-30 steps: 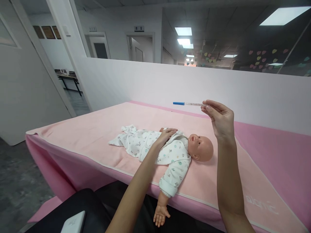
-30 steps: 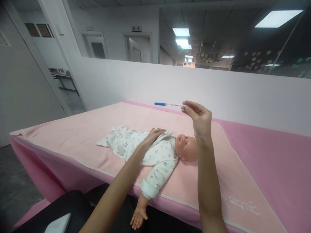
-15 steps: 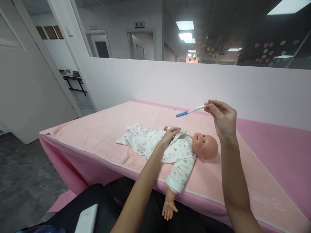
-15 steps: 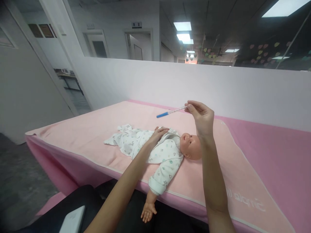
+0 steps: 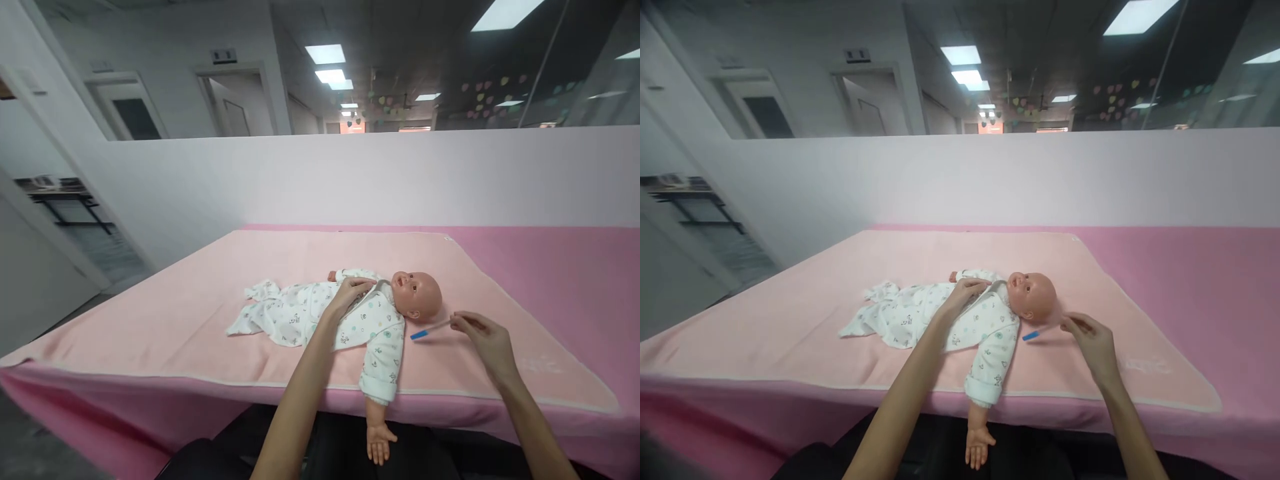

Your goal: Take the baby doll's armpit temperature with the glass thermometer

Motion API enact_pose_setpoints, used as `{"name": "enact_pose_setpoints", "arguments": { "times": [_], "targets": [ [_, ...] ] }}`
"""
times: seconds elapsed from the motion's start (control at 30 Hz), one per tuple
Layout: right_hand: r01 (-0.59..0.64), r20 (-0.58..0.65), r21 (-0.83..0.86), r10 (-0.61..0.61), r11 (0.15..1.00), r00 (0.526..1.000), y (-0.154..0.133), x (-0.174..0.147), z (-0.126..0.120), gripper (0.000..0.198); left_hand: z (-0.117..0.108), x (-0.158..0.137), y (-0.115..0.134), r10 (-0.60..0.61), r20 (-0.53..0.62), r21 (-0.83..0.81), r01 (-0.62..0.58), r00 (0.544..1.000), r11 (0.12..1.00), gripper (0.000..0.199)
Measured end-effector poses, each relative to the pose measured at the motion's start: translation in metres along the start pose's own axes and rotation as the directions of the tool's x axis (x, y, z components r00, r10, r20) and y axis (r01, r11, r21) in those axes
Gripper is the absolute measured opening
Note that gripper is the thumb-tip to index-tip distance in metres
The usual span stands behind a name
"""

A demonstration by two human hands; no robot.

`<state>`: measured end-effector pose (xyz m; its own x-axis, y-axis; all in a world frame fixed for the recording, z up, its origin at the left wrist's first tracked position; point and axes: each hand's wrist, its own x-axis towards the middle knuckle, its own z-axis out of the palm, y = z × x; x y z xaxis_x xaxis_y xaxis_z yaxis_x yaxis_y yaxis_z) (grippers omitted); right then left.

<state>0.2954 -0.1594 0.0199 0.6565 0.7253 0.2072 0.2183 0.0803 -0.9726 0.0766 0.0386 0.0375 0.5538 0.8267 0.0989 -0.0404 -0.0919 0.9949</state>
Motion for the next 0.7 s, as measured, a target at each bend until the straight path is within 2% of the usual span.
{"name": "enact_pose_setpoints", "arguments": {
  "times": [0.07, 0.1, 0.17, 0.27, 0.33, 0.4, 0.47, 0.5, 0.57, 0.63, 0.7],
  "targets": [
    [-0.041, -0.059, 0.011, 0.042, 0.999, 0.997, 0.028, -0.015, -0.010, 0.035, 0.002, -0.001, 0.002, 0.035, 0.024, 0.073, -0.036, 0.999, 0.997, 0.028],
    [-0.037, -0.090, -0.048, 0.033, 0.998, 0.995, 0.039, -0.022, -0.014, 0.034, 0.002, -0.001, 0.002, 0.055, 0.037, 0.099, -0.059, 0.998, 0.993, 0.028],
    [0.028, -0.123, -0.273, -0.064, 0.961, 0.990, 0.055, -0.033, -0.020, 0.030, 0.004, -0.001, 0.002, 0.088, 0.057, 0.142, -0.095, 0.994, 0.985, 0.031],
    [0.193, -0.052, -0.616, -0.284, 0.764, 0.957, 0.063, -0.041, -0.024, 0.031, 0.005, -0.002, 0.001, 0.112, 0.069, 0.193, -0.123, 0.991, 0.974, 0.033],
    [0.289, 0.031, -0.714, -0.384, 0.638, 0.923, 0.060, -0.041, -0.021, 0.036, 0.005, -0.003, 0.002, 0.122, 0.076, 0.205, -0.135, 0.990, 0.970, 0.032],
    [0.361, 0.081, -0.737, -0.455, 0.572, 0.887, 0.049, -0.039, -0.012, 0.036, 0.006, -0.003, 0.003, 0.127, 0.081, 0.202, -0.141, 0.989, 0.969, 0.030],
    [0.416, 0.089, -0.711, -0.514, 0.567, 0.853, 0.032, -0.035, 0.008, 0.033, 0.006, -0.004, 0.005, 0.127, 0.082, 0.192, -0.141, 0.988, 0.971, 0.029],
    [0.432, 0.082, -0.686, -0.528, 0.585, 0.845, 0.022, -0.033, 0.023, 0.031, 0.006, -0.004, 0.006, 0.129, 0.083, 0.184, -0.142, 0.988, 0.973, 0.028],
    [0.485, 0.143, -0.617, -0.518, 0.620, 0.844, 0.001, -0.026, 0.061, 0.026, 0.006, -0.005, 0.007, 0.132, 0.082, 0.158, -0.143, 0.988, 0.977, 0.025],
    [0.558, 0.271, -0.592, -0.508, 0.582, 0.817, -0.017, -0.018, 0.103, 0.025, 0.006, -0.004, 0.006, 0.131, 0.089, 0.119, -0.141, 0.987, 0.983, 0.024],
    [0.539, 0.347, -0.672, -0.427, 0.509, 0.835, -0.029, -0.010, 0.139, 0.028, 0.005, -0.002, 0.003, 0.139, 0.083, 0.066, -0.145, 0.987, 0.987, 0.024]
  ]
}}
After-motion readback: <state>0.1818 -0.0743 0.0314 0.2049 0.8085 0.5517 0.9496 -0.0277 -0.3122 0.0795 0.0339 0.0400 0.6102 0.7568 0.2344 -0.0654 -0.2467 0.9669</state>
